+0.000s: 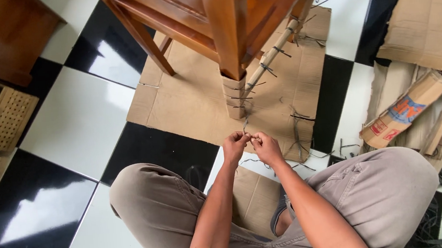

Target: Wrapping a wooden furniture leg with cardboard and securing it with plastic ties

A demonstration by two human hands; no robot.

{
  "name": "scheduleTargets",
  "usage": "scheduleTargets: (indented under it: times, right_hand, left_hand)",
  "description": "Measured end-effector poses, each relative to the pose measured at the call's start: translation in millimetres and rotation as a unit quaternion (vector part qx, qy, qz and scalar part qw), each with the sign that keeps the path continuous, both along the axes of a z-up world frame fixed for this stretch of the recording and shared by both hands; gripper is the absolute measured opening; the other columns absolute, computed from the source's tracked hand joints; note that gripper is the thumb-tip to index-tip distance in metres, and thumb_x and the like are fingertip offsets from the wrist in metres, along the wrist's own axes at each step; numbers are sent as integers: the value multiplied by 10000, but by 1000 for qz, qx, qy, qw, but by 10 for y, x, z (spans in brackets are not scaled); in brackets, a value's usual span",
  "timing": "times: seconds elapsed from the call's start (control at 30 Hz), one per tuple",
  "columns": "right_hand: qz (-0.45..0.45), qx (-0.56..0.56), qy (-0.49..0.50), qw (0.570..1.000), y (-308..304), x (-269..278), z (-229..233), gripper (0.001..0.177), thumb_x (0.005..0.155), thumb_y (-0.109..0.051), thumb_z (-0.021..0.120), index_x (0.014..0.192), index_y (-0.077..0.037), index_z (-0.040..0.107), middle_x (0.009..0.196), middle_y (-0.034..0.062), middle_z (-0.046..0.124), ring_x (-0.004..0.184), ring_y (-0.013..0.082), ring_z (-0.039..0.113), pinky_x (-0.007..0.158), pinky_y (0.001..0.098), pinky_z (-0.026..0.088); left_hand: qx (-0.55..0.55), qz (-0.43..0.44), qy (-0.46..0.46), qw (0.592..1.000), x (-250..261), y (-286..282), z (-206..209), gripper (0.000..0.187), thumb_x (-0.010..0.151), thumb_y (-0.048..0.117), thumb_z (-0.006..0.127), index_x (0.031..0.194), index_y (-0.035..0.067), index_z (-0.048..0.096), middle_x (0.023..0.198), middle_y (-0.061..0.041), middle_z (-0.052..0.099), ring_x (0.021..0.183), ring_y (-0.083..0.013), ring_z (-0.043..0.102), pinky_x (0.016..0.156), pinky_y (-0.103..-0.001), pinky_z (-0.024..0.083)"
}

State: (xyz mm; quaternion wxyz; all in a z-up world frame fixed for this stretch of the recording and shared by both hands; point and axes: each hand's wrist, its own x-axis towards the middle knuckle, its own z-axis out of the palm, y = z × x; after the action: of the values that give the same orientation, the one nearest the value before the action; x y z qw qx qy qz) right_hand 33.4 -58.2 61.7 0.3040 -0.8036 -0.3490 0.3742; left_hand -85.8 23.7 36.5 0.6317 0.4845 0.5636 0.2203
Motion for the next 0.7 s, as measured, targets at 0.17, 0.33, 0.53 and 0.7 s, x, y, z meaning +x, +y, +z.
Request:
scheduleTargets:
  times: [0.17, 0.33, 0.53, 0.7]
  right_hand:
    - [2, 20, -23, 1000, 84, -65, 68, 193, 892, -388, 708, 972, -232, 787, 683, 30, 692, 762, 282, 715, 778, 445, 554]
    - [12, -19, -12, 1000, 121, -65, -107, 178, 876, -382, 703, 951, -257, 805, 674, 14, 704, 737, 283, 724, 748, 430, 549]
    - [-14, 20, 76, 997, 199, -9, -96, 247, 919, -382, 735, 1094, -216, 786, 776, 20, 786, 734, 183, 740, 753, 325, 550]
    - [-82, -20, -8, 996, 238, 150, -146, 193, 865, -394, 708, 886, -231, 808, 674, 39, 718, 732, 272, 715, 737, 408, 558]
  left_hand:
    - [-30, 139, -64, 988, -142, 137, 214, 149, 847, 223, 765, 885, 83, 729, 759, -46, 659, 664, -109, 593, 643, -222, 491]
    - [-43, 245, -97, 964, -177, 249, 221, 146, 865, 177, 739, 800, 88, 643, 733, -28, 583, 614, -80, 548, 595, -186, 467]
    - [3, 130, -37, 991, -2, 224, -32, 142, 820, 235, 805, 779, 126, 724, 697, -16, 680, 636, -100, 613, 650, -225, 468]
    - [9, 155, -66, 986, 115, 406, -161, 114, 816, 189, 808, 792, 137, 709, 655, -1, 628, 591, -94, 579, 572, -223, 455]
